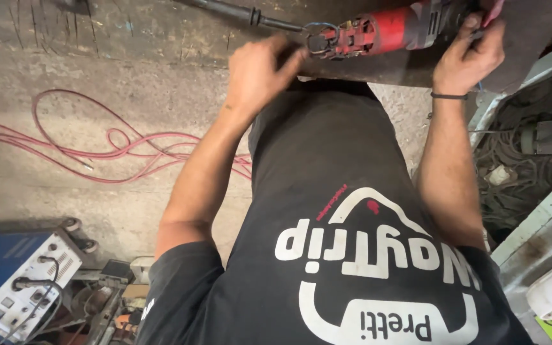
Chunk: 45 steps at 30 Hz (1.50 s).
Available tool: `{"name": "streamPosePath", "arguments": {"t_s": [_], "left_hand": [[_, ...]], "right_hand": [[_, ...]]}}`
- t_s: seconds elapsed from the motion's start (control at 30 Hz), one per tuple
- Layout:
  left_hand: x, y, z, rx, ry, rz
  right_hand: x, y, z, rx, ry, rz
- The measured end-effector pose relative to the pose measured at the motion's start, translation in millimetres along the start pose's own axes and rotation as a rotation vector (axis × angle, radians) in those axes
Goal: Repairing an electric angle grinder by disassembling the casing and inspecting internal components
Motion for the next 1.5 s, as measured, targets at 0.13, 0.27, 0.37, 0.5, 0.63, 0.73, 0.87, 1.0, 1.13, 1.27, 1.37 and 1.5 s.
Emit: {"name": "streamPosePath", "arguments": {"t_s": [0.13,0.27,0.37,0.5,0.63,0.73,0.87,1.0,1.13,1.27,1.37,1.5], "left_hand": [[-41.8,-36.8,-9.3,-0.34,0.457,-0.098],[-36.5,3.8,-42.5,-0.16,0.565,-0.212],[-27.9,17.1,-57.7,-0.114,0.5,-0.149],[-32.3,17.9,-61.1,-0.071,0.551,-0.102],[-44.5,24.7,-57.3,-0.039,0.678,-0.096],[-45.8,34.3,-45.4,0.022,0.678,-0.061],[-44.3,42.4,-40.4,-0.008,0.569,-0.082],[-47.3,43.4,-37.2,-0.087,0.566,-0.211],[-32.1,50.9,-35.2,0.023,0.507,-0.209],[-20.0,54.5,-32.1,0.159,0.392,-0.169],[-16.6,46.5,-34.6,0.205,0.294,-0.152],[-25.6,39.5,-36.7,0.193,0.335,-0.141]], "right_hand": [[9.4,-0.3,-6.4,0.057,0.033,-0.1],[13.7,-1.8,-9.2,0.079,0.032,-0.109],[14.6,-1.2,-11.0,0.109,0.031,-0.11],[8.5,0.3,-7.8,0.087,0.05,-0.137],[11.9,4.3,-10.8,0.054,0.033,-0.105],[19.0,10.4,-15.8,0.016,0.023,-0.112],[20.2,15.4,-16.1,-0.048,0.066,-0.092],[20.4,14.5,-12.1,-0.097,0.09,-0.07],[20.9,11.8,-10.6,-0.066,0.077,-0.058],[-4.4,11.9,8.6,-0.027,0.247,-0.178],[-25.1,-1.4,11.1,-0.225,0.331,-0.28],[10.5,-22.1,-24.7,-0.078,0.207,-0.315]]}}
Point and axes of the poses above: each hand's wrist, its own z-axis away from the middle knuckle, its own y-axis out of the palm, x = y × z, the point moved 6 cm from there along -z, towards the middle knuckle, and after that the axes turned 7 degrees about -x, right-handed, at the moved point
